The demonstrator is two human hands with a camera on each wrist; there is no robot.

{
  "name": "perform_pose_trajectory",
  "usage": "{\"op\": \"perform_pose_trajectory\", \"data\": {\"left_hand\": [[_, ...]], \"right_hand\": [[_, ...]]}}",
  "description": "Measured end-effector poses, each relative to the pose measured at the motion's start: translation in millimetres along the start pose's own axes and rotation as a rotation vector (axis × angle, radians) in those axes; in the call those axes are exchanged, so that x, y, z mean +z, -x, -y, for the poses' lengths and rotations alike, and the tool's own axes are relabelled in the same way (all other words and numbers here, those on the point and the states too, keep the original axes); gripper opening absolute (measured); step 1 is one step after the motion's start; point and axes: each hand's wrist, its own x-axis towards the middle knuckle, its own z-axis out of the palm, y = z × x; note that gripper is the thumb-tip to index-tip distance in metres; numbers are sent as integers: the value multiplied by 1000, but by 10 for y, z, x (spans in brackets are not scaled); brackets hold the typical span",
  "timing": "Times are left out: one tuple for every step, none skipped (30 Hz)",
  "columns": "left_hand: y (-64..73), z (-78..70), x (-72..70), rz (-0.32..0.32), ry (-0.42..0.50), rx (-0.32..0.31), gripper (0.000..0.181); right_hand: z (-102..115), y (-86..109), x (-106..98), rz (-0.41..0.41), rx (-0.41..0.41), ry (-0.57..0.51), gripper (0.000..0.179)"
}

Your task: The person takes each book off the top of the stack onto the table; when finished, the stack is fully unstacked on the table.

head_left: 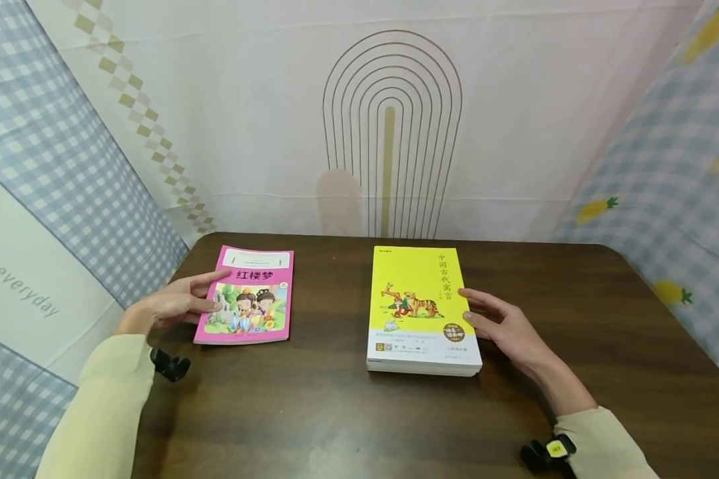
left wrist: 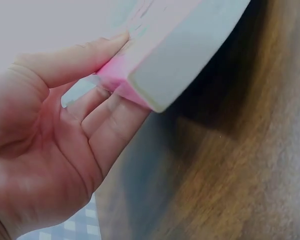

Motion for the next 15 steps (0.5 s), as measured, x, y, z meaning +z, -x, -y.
{"op": "perform_pose_trajectory", "data": {"left_hand": [[-8, 2, -5, -12, -4, -4, 89], [-13, 3, -8, -27, -6, -8, 89], [-17, 6, -14, -37, -7, -7, 88], [-20, 10, -19, -49, -8, -8, 88], [-23, 15, -24, -60, -9, -8, 87], [-26, 22, -31, -69, -7, -11, 86], [-27, 28, -34, -74, -5, -14, 86], [-28, 36, -38, -81, -6, -17, 86], [-28, 46, -44, -87, -8, -18, 86], [-28, 56, -50, -93, -9, -20, 85], [-28, 69, -55, -99, -10, -22, 85], [-28, 84, -63, -107, -13, -24, 85], [-24, 98, -69, -115, -18, -25, 85], [-20, 112, -77, -128, -24, -28, 84], [-12, 125, -85, -138, -27, -30, 84]], "right_hand": [[-3, -1, -4, -1, 1, 1, 66], [-7, -2, -7, -1, 1, 1, 66], [-12, -3, -10, -1, 0, 2, 66], [-16, -4, -12, -2, 1, 4, 66], [-20, -4, -15, -2, 2, 5, 66], [-23, -5, -16, -3, 3, 7, 66], [-25, -5, -17, -2, 4, 7, 66], [-26, -5, -17, -2, 4, 8, 66], [-27, -6, -17, -2, 4, 9, 66], [-27, -6, -17, -1, 4, 9, 66], [-26, -7, -16, 0, 4, 10, 66], [-25, -9, -15, 0, 3, 10, 66], [-24, -10, -14, 2, 1, 10, 66], [-22, -12, -12, 2, 0, 10, 66], [-21, -15, -9, 3, -2, 11, 66]]}}
